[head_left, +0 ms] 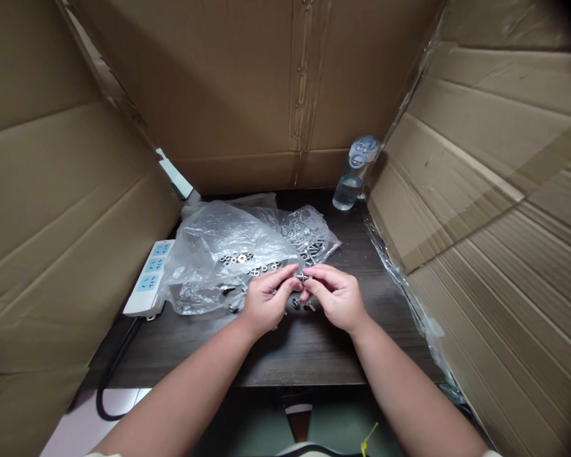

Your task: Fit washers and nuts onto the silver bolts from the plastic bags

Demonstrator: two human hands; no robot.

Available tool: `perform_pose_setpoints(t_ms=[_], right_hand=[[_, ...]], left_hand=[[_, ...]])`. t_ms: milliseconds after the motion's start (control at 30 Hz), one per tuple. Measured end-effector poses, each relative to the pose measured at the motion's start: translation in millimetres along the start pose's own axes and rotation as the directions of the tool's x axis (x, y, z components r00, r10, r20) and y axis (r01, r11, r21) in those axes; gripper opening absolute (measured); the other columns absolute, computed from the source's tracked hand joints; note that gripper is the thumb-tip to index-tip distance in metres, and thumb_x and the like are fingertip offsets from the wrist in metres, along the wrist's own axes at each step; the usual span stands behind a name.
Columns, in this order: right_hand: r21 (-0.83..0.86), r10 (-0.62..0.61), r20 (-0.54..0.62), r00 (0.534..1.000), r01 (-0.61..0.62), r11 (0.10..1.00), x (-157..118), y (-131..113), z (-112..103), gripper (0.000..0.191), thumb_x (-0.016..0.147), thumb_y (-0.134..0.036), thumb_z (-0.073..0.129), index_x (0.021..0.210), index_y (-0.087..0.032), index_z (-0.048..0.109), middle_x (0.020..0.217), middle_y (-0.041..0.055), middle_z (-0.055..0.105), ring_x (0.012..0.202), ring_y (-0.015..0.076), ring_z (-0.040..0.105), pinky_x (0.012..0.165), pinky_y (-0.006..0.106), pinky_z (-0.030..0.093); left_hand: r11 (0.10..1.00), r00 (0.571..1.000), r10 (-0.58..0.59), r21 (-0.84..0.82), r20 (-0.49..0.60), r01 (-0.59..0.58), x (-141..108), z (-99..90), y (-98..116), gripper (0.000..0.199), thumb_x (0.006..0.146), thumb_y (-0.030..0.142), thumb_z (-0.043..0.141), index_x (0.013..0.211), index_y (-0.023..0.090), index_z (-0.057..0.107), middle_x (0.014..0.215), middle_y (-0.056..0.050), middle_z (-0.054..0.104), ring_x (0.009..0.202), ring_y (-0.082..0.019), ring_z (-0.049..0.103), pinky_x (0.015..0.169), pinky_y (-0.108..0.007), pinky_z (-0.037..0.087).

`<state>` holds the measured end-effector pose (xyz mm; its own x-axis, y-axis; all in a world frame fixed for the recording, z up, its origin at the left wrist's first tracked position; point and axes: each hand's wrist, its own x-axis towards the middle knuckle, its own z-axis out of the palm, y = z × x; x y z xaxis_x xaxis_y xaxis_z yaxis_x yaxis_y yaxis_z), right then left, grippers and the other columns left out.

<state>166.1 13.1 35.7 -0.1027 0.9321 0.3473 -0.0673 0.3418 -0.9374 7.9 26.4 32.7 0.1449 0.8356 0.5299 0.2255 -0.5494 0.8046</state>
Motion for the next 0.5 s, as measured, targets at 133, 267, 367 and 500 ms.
perform_pose_setpoints(t_ms=[133,267,367,500], right_hand=[[-0.106,-0.019,0.016,1.0,0.02,0.994,-0.7,-2.9,-0.8,0.016,0.085,-0.028,0.059,0.096,-0.022,0.069,0.08,0.0042,0.063,0.057,0.0148,0.063,0.06,0.032,0.055],[-0.194,-0.004,0.029,1.0,0.009,0.981,0.5,-3.9,-1.7,0.018,0.086,-0.033,0.058,0.091,-0.02,0.07,0.071,0.0035,0.062,0.049,0.0131,0.056,0.052,0.029,0.049],[-0.242,0.028,0.059,0.998,-0.014,0.97,1.6,1.3,-3.3,0.031,0.089,-0.039,0.053,0.072,-0.018,0.067,0.054,0.001,0.056,0.047,0.013,0.053,0.055,0.029,0.048],[-0.067,0.155,0.028,0.988,-0.153,0.986,2.0,7.2,-4.5,0.037,0.091,-0.048,0.044,0.084,-0.017,0.064,0.059,0.0012,0.056,0.047,0.0135,0.056,0.048,0.027,0.048]], left_hand=[[0.999,1.0,-0.019,0.027,-0.001,0.019,0.2,-1.0,3.6,0.02,0.083,0.024,0.059,0.097,0.017,0.072,0.071,-0.003,0.073,0.064,-0.015,0.068,0.069,-0.026,0.055],[0.998,1.0,-0.012,0.066,0.003,0.012,1.3,-1.9,5.8,0.019,0.084,0.024,0.058,0.095,0.018,0.072,0.07,-0.003,0.073,0.064,-0.015,0.068,0.069,-0.026,0.055],[0.998,1.0,0.007,0.068,0.019,-0.008,0.9,-1.4,4.3,0.018,0.084,0.023,0.058,0.095,0.018,0.071,0.071,-0.004,0.073,0.064,-0.015,0.068,0.068,-0.026,0.055],[0.998,0.998,-0.062,-0.004,0.004,0.062,-0.9,0.9,1.7,0.018,0.083,0.025,0.059,0.094,0.018,0.071,0.07,-0.004,0.073,0.065,-0.016,0.068,0.067,-0.026,0.055]])
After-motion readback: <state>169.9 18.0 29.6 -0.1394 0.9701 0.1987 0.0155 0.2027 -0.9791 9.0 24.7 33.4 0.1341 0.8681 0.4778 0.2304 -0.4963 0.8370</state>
